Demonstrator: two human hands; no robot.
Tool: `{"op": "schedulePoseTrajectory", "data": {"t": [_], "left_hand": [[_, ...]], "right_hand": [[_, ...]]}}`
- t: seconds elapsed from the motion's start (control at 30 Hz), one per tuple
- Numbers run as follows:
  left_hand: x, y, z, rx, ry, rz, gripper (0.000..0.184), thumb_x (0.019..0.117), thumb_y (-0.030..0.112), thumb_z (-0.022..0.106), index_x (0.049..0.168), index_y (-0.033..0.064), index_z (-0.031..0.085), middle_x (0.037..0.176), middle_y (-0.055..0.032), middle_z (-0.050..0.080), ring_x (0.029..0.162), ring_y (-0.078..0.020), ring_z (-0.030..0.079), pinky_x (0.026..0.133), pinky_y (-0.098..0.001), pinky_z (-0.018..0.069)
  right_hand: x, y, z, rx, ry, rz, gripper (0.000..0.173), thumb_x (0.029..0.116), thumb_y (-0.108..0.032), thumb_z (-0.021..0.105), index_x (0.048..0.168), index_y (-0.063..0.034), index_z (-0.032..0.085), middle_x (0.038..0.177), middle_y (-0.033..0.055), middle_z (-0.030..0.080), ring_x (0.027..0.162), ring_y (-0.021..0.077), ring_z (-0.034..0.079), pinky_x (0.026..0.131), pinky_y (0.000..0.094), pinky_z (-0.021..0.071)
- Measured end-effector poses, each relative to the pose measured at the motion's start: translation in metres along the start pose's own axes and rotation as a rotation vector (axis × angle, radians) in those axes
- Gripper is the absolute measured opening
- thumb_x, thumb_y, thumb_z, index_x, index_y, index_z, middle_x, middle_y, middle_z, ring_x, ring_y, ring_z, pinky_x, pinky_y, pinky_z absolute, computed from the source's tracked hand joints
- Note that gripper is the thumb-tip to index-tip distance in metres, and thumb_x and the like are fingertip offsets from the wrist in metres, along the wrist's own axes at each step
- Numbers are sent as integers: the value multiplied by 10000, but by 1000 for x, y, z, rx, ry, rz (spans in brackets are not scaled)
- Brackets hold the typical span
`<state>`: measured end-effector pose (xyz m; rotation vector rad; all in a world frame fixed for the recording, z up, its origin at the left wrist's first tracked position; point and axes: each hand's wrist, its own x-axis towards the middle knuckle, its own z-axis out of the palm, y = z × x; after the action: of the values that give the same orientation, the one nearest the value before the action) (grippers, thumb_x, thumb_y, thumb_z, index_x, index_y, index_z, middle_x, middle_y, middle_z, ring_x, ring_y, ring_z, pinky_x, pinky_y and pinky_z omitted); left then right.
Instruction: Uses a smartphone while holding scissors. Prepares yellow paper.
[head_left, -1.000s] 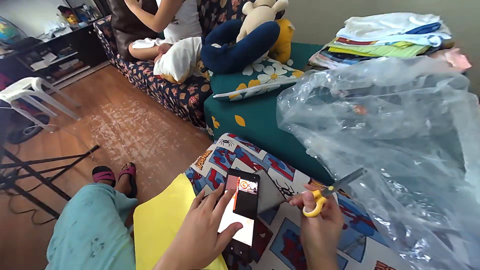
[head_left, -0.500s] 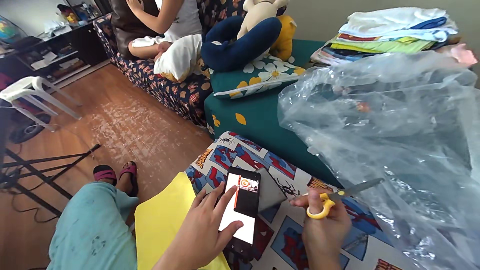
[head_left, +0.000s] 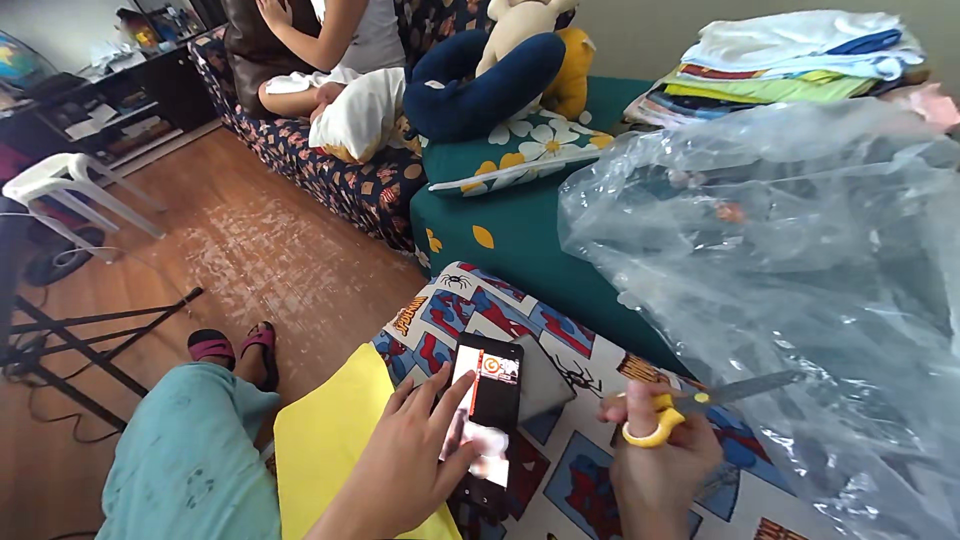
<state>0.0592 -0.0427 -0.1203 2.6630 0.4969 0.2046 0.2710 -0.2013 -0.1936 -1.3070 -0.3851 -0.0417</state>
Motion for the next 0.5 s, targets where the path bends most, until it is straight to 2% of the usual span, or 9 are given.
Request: {"op": "schedulePoseTrajectory", "data": {"t": [0.07,0.13,0.2,0.27,0.3,0.33,0.37,0.43,0.5], "left_hand": [[0,0,0,-5,-4,-2,665,1038,612,398,1590,242,374,1527,-101,509,1361,-241,544,1142,-535,412],[0,0,0,-3,-12,-5,666,1038,613,399,1592,244,369,1534,-97,502,1373,-235,532,1150,-529,405],[0,-1,0,-5,-12,-4,666,1037,613,402,1591,244,370,1534,-95,503,1374,-228,530,1153,-527,401],[0,-1,0,-7,-14,-4,661,1038,613,400,1591,252,368,1536,-90,499,1377,-222,527,1156,-524,400],[0,-1,0,-6,-17,-6,661,1038,614,399,1592,255,368,1539,-87,498,1377,-219,526,1157,-523,398],[0,0,0,-6,-19,-7,660,1038,613,398,1592,255,368,1542,-86,496,1377,-220,527,1159,-524,395],[0,0,0,-5,-17,-6,659,1039,611,399,1591,252,371,1541,-89,496,1373,-225,531,1157,-527,396],[0,0,0,-2,-16,-5,660,1040,607,400,1592,246,370,1541,-90,495,1365,-230,538,1151,-526,401],[0,0,0,1,-16,-3,661,1041,605,400,1592,243,368,1539,-90,497,1366,-229,536,1152,-524,400]], "right_hand": [[1,1,0,36,11,11,49,994,-226,637,955,-197,636,656,-90,652,547,81,650,541,260,593],[2,9,-5,133,-54,6,204,991,-380,655,1089,-204,626,810,-61,704,698,120,698,650,295,610],[6,17,-10,228,-129,12,451,919,-568,681,1230,-258,576,1034,-46,701,942,159,698,815,336,603],[5,18,-10,256,-117,46,448,920,-566,680,1226,-251,595,1066,-44,696,993,165,686,862,353,589],[2,13,-8,201,-59,61,332,960,-496,668,1142,-223,617,946,-59,707,861,135,703,772,325,607],[0,3,-3,110,34,74,170,993,-359,652,1015,-192,629,761,-80,687,647,85,678,583,263,596],[-2,-5,1,30,93,93,115,992,-252,636,919,-165,619,617,-82,639,483,56,613,429,218,527],[-5,-11,2,-48,91,109,108,987,-191,639,889,-146,636,554,-68,611,407,55,572,351,208,476],[-7,-10,2,-68,43,85,87,971,-216,669,900,-167,656,578,-79,631,433,49,592,368,204,488]]}}
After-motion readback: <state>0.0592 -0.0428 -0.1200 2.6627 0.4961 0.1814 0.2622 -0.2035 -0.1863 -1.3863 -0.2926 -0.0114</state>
